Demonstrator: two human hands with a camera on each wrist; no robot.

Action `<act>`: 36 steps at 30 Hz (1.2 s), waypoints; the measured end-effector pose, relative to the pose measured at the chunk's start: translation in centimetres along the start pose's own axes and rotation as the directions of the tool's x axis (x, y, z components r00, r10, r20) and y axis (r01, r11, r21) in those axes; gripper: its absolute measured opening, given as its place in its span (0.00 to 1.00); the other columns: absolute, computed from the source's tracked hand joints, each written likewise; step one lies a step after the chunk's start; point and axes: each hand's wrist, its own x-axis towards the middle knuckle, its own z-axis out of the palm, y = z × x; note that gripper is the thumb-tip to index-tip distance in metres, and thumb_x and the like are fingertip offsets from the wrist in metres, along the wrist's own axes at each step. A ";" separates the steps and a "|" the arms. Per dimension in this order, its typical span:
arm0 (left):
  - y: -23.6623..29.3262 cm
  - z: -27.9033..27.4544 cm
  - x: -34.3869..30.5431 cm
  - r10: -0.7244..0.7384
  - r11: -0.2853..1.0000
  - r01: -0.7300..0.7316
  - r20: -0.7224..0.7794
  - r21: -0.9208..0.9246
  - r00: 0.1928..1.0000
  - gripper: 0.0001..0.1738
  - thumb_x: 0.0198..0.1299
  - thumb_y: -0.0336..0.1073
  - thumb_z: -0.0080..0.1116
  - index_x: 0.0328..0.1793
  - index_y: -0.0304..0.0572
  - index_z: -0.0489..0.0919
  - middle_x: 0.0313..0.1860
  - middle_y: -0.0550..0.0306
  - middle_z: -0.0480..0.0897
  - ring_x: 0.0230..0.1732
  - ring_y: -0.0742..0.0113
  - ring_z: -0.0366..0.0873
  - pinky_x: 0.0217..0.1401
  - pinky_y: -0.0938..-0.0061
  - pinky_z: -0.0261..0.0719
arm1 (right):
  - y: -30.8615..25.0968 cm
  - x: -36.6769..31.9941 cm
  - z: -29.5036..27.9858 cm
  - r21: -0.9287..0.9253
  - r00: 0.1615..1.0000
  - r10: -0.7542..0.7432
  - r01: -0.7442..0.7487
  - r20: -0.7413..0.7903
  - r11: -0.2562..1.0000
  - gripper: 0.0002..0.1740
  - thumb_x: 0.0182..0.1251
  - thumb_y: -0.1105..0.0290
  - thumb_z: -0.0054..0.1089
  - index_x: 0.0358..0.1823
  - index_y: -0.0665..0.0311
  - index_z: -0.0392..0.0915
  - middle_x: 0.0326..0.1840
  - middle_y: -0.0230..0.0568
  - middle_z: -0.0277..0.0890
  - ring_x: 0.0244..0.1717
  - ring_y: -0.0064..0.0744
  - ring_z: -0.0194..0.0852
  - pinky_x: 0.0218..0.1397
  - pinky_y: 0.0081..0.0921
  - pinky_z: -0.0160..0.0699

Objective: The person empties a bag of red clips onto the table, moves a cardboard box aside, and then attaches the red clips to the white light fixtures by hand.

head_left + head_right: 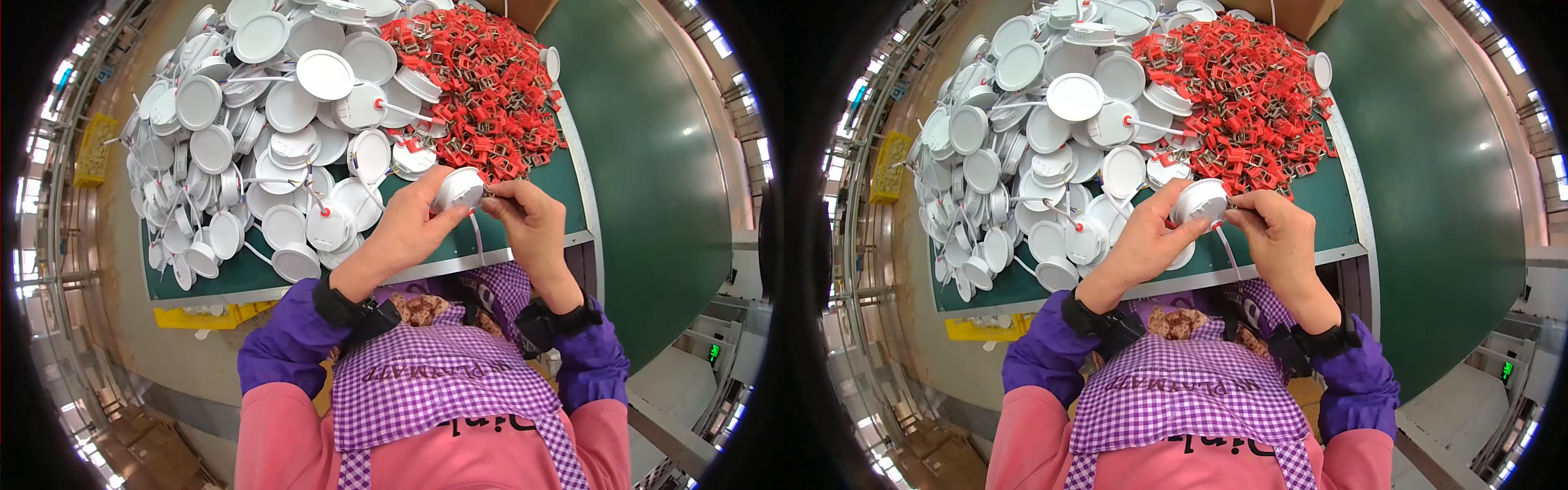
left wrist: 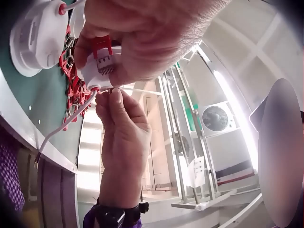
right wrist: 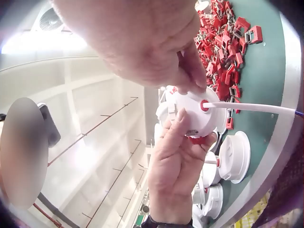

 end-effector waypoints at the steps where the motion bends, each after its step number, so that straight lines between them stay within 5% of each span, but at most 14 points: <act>1: -0.1 -0.2 0.0 0.008 0.999 -0.007 0.029 -0.035 1.000 0.20 0.60 0.35 0.58 0.57 0.39 0.70 0.40 0.58 0.77 0.41 0.75 0.74 0.44 0.77 0.74 | 0.0 0.1 -0.1 0.000 1.000 -0.003 0.003 -0.001 1.000 0.07 0.53 0.79 0.65 0.34 0.68 0.78 0.27 0.41 0.78 0.29 0.25 0.78 0.33 0.21 0.75; 6: -1.5 -0.2 -0.1 0.096 0.971 -0.086 0.036 -0.224 0.995 0.18 0.59 0.34 0.58 0.53 0.37 0.71 0.39 0.54 0.78 0.40 0.70 0.76 0.42 0.73 0.75 | -0.4 0.6 -0.7 0.111 0.992 0.055 -0.068 0.117 0.992 0.14 0.50 0.79 0.67 0.40 0.67 0.75 0.31 0.36 0.77 0.30 0.21 0.76 0.34 0.20 0.75; 9: -0.3 -0.8 -0.6 0.136 0.958 -0.117 0.055 -0.263 0.989 0.18 0.59 0.34 0.58 0.54 0.37 0.71 0.41 0.58 0.77 0.43 0.72 0.75 0.45 0.74 0.75 | -1.2 0.8 -1.8 0.321 0.946 0.233 -0.299 0.227 0.899 0.25 0.51 0.79 0.68 0.52 0.69 0.70 0.45 0.40 0.75 0.31 0.21 0.78 0.30 0.16 0.75; 13: -0.6 -1.3 -0.9 0.080 0.925 0.003 0.201 -0.381 0.976 0.23 0.60 0.31 0.58 0.61 0.37 0.67 0.48 0.60 0.75 0.49 0.75 0.73 0.53 0.77 0.72 | -2.9 1.2 -2.1 0.418 0.871 0.315 -0.464 0.378 0.781 0.26 0.56 0.76 0.66 0.56 0.72 0.68 0.43 0.43 0.77 0.35 0.26 0.80 0.30 0.19 0.79; 15: -1.1 -0.8 -0.5 0.081 0.886 0.017 0.190 -0.463 0.978 0.24 0.61 0.31 0.57 0.62 0.37 0.66 0.49 0.60 0.74 0.49 0.75 0.73 0.52 0.76 0.72 | -2.1 2.1 -2.3 0.410 0.886 0.272 -0.423 0.376 0.808 0.24 0.58 0.75 0.65 0.55 0.73 0.68 0.42 0.43 0.78 0.34 0.27 0.80 0.31 0.20 0.80; 17: -1.6 0.2 -0.1 0.148 0.910 -0.104 0.080 -0.402 0.986 0.24 0.61 0.31 0.56 0.63 0.37 0.65 0.50 0.60 0.75 0.49 0.75 0.73 0.52 0.77 0.72 | -1.4 4.2 -3.5 0.255 0.756 0.349 -0.553 0.554 0.793 0.22 0.59 0.74 0.64 0.53 0.72 0.70 0.39 0.42 0.79 0.32 0.26 0.80 0.31 0.20 0.79; 18: -1.7 0.6 0.0 0.215 0.918 -0.213 -0.031 -0.333 0.976 0.25 0.62 0.31 0.56 0.64 0.37 0.65 0.50 0.59 0.75 0.49 0.75 0.73 0.52 0.77 0.72 | -1.3 5.5 -4.1 0.253 0.805 0.287 -0.465 0.520 0.848 0.21 0.58 0.72 0.65 0.51 0.71 0.71 0.35 0.40 0.79 0.29 0.24 0.78 0.30 0.20 0.78; 21: 0.0 -2.2 -1.8 0.106 0.977 -0.116 -0.064 -0.176 0.992 0.25 0.62 0.32 0.56 0.65 0.38 0.66 0.49 0.59 0.77 0.48 0.76 0.73 0.51 0.79 0.72 | -2.5 12.3 -7.3 0.219 0.944 0.208 -0.266 0.257 0.939 0.19 0.58 0.65 0.66 0.46 0.70 0.75 0.32 0.38 0.79 0.28 0.24 0.76 0.31 0.23 0.76; 23: 0.8 -3.6 -2.8 0.002 0.999 0.000 -0.052 0.041 0.999 0.15 0.60 0.34 0.59 0.50 0.34 0.77 0.29 0.60 0.81 0.31 0.77 0.76 0.35 0.80 0.74 | -3.1 18.1 -8.6 0.539 0.999 0.032 -0.014 -0.024 0.842 0.19 0.61 0.67 0.62 0.49 0.74 0.73 0.40 0.43 0.79 0.36 0.27 0.79 0.40 0.23 0.78; 26: 0.9 -5.3 -3.9 -0.102 0.917 0.098 -0.011 0.386 0.995 0.15 0.59 0.39 0.60 0.45 0.34 0.79 0.17 0.58 0.78 0.20 0.72 0.75 0.24 0.74 0.71 | -5.8 22.0 -11.7 0.570 0.985 -0.139 0.174 -0.105 0.803 0.20 0.63 0.67 0.59 0.51 0.76 0.71 0.43 0.45 0.78 0.38 0.29 0.80 0.43 0.24 0.78; 29: 0.4 -5.2 -5.1 -0.106 0.776 0.128 -0.073 0.618 0.992 0.19 0.59 0.45 0.59 0.46 0.36 0.78 0.12 0.52 0.74 0.15 0.60 0.74 0.20 0.67 0.67 | -6.1 19.8 -11.9 0.374 0.984 -0.165 0.179 -0.070 0.910 0.17 0.63 0.66 0.60 0.47 0.71 0.74 0.40 0.41 0.79 0.37 0.30 0.80 0.41 0.23 0.79; 31: 0.1 -4.5 -5.3 -0.077 0.731 0.180 -0.183 0.658 0.980 0.20 0.59 0.46 0.57 0.48 0.36 0.77 0.11 0.49 0.73 0.16 0.50 0.74 0.20 0.62 0.67 | -5.0 15.2 -10.8 -0.043 0.967 0.111 -0.104 0.230 0.994 0.10 0.60 0.68 0.61 0.40 0.66 0.78 0.33 0.37 0.80 0.34 0.27 0.79 0.38 0.24 0.78; 33: -0.4 -3.9 -4.9 -0.054 0.726 0.177 -0.201 0.665 0.978 0.20 0.61 0.45 0.55 0.50 0.35 0.76 0.11 0.48 0.73 0.17 0.48 0.74 0.20 0.61 0.67 | -1.0 10.7 -9.0 -0.364 0.927 0.137 -0.001 0.349 0.931 0.06 0.55 0.71 0.60 0.33 0.64 0.79 0.27 0.40 0.79 0.30 0.31 0.79 0.35 0.27 0.76; 36: -0.5 -3.5 -4.1 -0.026 0.768 0.183 -0.255 0.614 0.967 0.19 0.61 0.43 0.55 0.49 0.34 0.76 0.11 0.47 0.72 0.16 0.50 0.74 0.20 0.61 0.65 | 1.5 4.8 -7.0 -0.459 0.877 0.111 0.133 0.467 0.878 0.09 0.55 0.72 0.61 0.36 0.68 0.78 0.28 0.44 0.77 0.30 0.34 0.77 0.36 0.27 0.74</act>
